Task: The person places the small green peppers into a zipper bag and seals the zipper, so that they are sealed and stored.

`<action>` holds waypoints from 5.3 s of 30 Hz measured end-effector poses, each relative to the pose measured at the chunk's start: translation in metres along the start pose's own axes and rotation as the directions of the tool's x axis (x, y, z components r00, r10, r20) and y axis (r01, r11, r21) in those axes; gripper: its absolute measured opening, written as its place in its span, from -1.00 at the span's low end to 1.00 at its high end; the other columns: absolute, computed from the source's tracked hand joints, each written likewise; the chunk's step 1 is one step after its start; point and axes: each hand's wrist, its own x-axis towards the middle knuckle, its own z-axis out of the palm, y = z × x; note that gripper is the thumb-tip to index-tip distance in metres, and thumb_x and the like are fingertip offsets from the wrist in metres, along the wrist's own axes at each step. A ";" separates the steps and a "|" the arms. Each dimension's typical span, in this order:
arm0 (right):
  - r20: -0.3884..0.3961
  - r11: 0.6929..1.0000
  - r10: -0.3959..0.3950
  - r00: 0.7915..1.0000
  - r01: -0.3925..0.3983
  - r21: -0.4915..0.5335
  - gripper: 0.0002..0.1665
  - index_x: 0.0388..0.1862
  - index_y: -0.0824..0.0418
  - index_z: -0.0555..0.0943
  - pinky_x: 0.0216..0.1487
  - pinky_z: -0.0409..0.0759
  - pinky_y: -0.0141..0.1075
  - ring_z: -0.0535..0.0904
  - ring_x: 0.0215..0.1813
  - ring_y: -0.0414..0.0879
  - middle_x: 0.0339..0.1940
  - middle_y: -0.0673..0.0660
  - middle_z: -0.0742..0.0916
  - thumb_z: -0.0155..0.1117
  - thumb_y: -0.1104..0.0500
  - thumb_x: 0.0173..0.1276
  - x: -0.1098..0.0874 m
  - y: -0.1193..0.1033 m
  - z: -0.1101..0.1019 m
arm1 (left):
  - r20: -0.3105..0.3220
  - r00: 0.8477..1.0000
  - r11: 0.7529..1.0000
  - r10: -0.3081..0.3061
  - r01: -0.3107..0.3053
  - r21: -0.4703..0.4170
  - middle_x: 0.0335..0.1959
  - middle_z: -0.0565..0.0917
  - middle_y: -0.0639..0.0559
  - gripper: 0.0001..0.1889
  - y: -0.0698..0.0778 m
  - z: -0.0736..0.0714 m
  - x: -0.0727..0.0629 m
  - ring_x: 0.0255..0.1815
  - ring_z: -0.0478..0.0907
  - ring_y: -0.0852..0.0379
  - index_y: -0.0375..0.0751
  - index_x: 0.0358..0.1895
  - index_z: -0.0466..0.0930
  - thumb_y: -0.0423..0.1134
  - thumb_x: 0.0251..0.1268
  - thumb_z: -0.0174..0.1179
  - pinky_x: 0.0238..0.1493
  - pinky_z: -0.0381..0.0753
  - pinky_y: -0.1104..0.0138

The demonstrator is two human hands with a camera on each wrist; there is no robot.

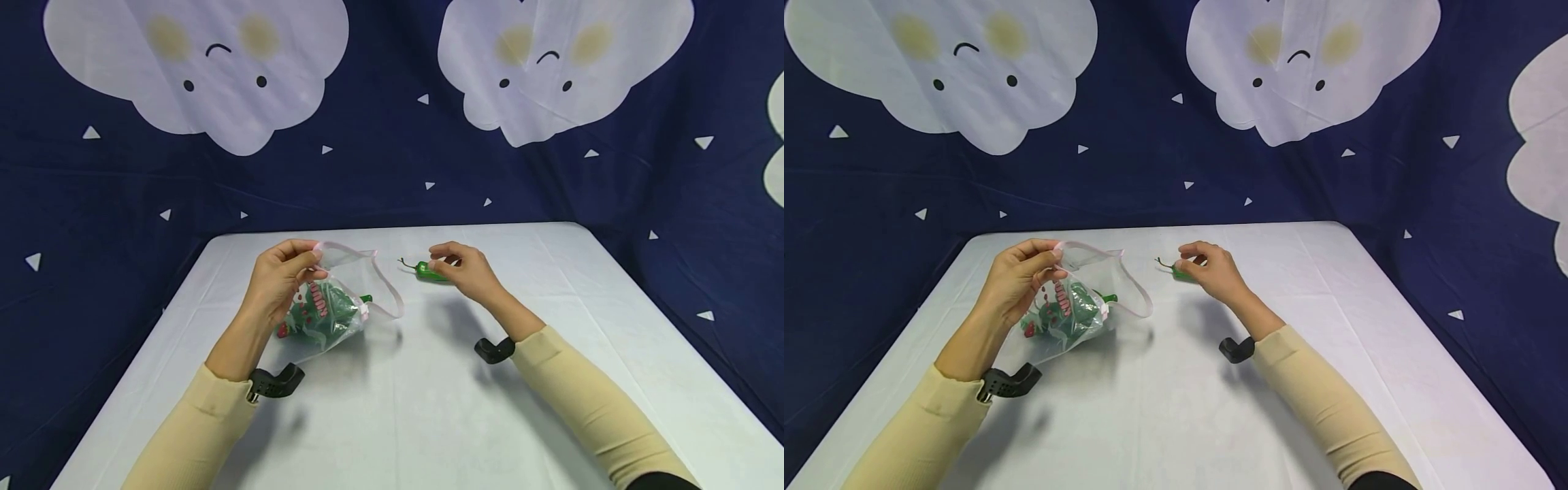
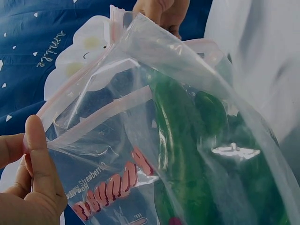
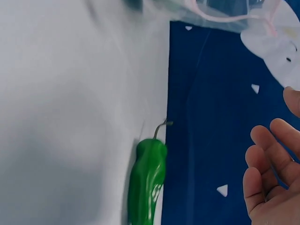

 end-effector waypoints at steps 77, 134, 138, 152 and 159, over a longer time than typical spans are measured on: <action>0.103 0.913 0.406 0.908 -0.407 -0.012 -0.45 0.28 0.22 0.42 0.08 0.52 -0.20 0.44 0.09 0.05 0.18 0.28 0.55 0.21 0.11 0.33 0.019 0.106 0.000 | 0.003 1.000 0.999 -0.029 0.029 0.017 -0.34 0.53 0.03 -0.80 -0.003 0.002 -0.001 -0.50 0.56 0.20 -0.37 -0.12 0.51 -0.39 0.22 0.22 -0.34 0.74 0.47; -0.069 0.984 0.152 0.986 -0.144 0.105 -0.47 0.11 0.14 0.58 -0.31 0.59 -0.41 0.58 -0.25 -0.14 -0.26 0.00 0.67 0.28 -0.13 0.27 -0.053 0.063 -0.038 | -0.006 0.999 0.999 -0.033 0.033 0.017 -0.32 0.54 0.01 -0.81 -0.005 0.002 -0.003 -0.51 0.57 0.20 -0.36 -0.11 0.51 -0.40 0.23 0.21 -0.33 0.74 0.47; -0.069 0.981 0.147 0.987 -0.137 0.134 -0.46 0.10 0.16 0.58 -0.37 0.55 -0.45 0.58 -0.28 -0.16 -0.33 -0.12 0.65 0.30 -0.12 0.25 -0.058 0.053 -0.038 | -0.002 0.999 0.999 -0.037 0.037 0.019 -0.33 0.54 0.03 -0.80 -0.005 0.002 -0.003 -0.50 0.57 0.20 -0.36 -0.11 0.51 -0.39 0.23 0.22 -0.32 0.74 0.47; -0.059 0.984 0.080 0.995 -0.069 0.166 -0.56 0.06 0.09 0.61 -0.40 0.49 -0.42 0.53 -0.24 -0.23 -0.32 -0.10 0.65 0.31 -0.05 0.25 -0.074 0.023 -0.037 | -0.001 0.999 0.999 -0.039 0.040 0.032 -0.33 0.53 0.04 -0.79 -0.005 0.002 -0.003 -0.50 0.58 0.21 -0.35 -0.09 0.50 -0.38 0.23 0.22 -0.31 0.74 0.48; -0.044 0.985 0.010 0.999 -0.003 0.174 -0.63 0.03 0.04 0.63 -0.36 0.52 -0.41 0.52 -0.20 -0.18 -0.31 -0.05 0.65 0.33 0.00 0.25 -0.073 0.005 -0.030 | -0.006 0.999 0.999 -0.036 0.036 0.028 -0.33 0.53 0.04 -0.80 -0.003 0.002 -0.003 -0.50 0.58 0.21 -0.34 -0.10 0.51 -0.39 0.24 0.21 -0.31 0.74 0.47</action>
